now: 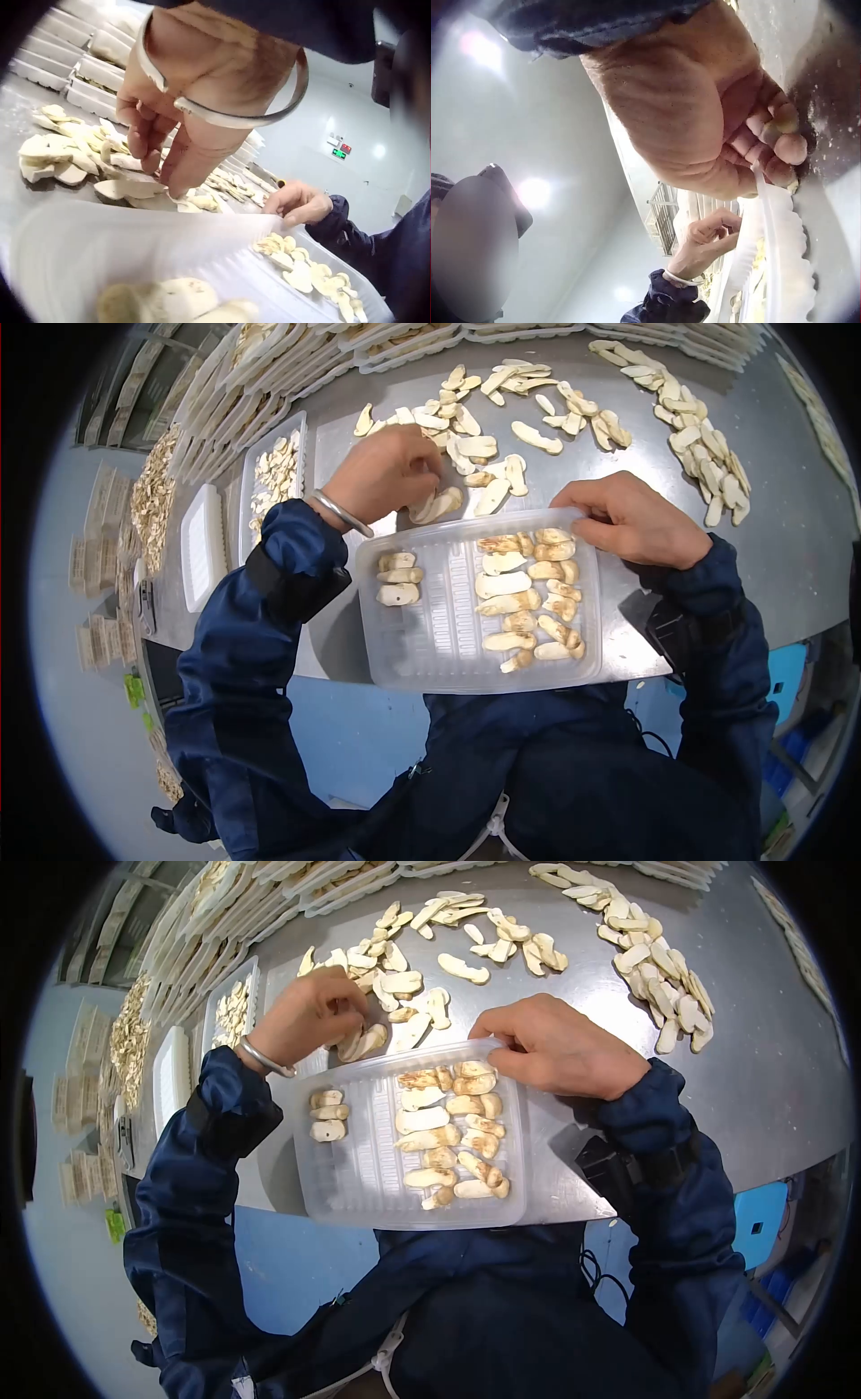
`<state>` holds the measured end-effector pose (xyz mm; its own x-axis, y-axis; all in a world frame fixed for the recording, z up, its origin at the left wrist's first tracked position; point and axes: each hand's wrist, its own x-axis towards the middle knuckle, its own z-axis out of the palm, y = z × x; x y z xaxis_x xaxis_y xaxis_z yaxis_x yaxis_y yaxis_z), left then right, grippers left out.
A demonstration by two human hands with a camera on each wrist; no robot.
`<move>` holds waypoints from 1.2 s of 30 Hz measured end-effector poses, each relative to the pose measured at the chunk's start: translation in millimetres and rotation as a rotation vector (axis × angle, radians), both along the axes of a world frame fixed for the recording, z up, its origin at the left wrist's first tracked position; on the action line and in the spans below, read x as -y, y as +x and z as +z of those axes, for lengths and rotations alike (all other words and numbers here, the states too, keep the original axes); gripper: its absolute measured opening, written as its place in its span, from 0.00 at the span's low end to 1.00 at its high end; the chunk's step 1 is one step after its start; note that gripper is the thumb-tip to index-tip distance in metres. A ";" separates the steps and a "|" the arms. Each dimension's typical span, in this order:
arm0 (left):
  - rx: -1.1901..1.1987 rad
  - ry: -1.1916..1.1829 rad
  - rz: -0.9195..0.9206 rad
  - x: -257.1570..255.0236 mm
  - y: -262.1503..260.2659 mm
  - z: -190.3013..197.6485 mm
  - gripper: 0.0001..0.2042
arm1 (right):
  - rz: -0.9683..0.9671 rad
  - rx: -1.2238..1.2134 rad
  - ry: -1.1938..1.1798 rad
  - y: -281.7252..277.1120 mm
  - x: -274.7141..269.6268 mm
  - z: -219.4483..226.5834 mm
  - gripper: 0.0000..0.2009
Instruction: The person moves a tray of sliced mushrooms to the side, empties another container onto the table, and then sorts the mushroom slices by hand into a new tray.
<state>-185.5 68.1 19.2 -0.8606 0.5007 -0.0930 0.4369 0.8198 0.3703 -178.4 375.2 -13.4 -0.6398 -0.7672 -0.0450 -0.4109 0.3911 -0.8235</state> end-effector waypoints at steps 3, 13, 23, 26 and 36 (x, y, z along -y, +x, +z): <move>-0.138 0.053 0.069 7.3 -2.9 -2.7 0.07 | -0.004 0.001 0.006 0.1 -0.9 1.2 0.14; -0.018 -0.029 -0.071 15.3 8.8 3.5 0.09 | -0.025 0.007 0.051 2.0 1.2 7.0 0.14; -0.161 -0.120 -0.138 31.3 9.7 8.8 0.12 | -0.029 -0.019 0.037 2.1 2.2 5.8 0.14; -0.266 -0.178 -0.182 33.5 10.5 3.4 0.12 | -0.025 0.006 0.072 1.4 2.8 10.3 0.14; -0.191 -0.175 -0.143 45.3 -3.6 -5.3 0.10 | -0.030 0.015 0.056 1.2 2.4 7.3 0.15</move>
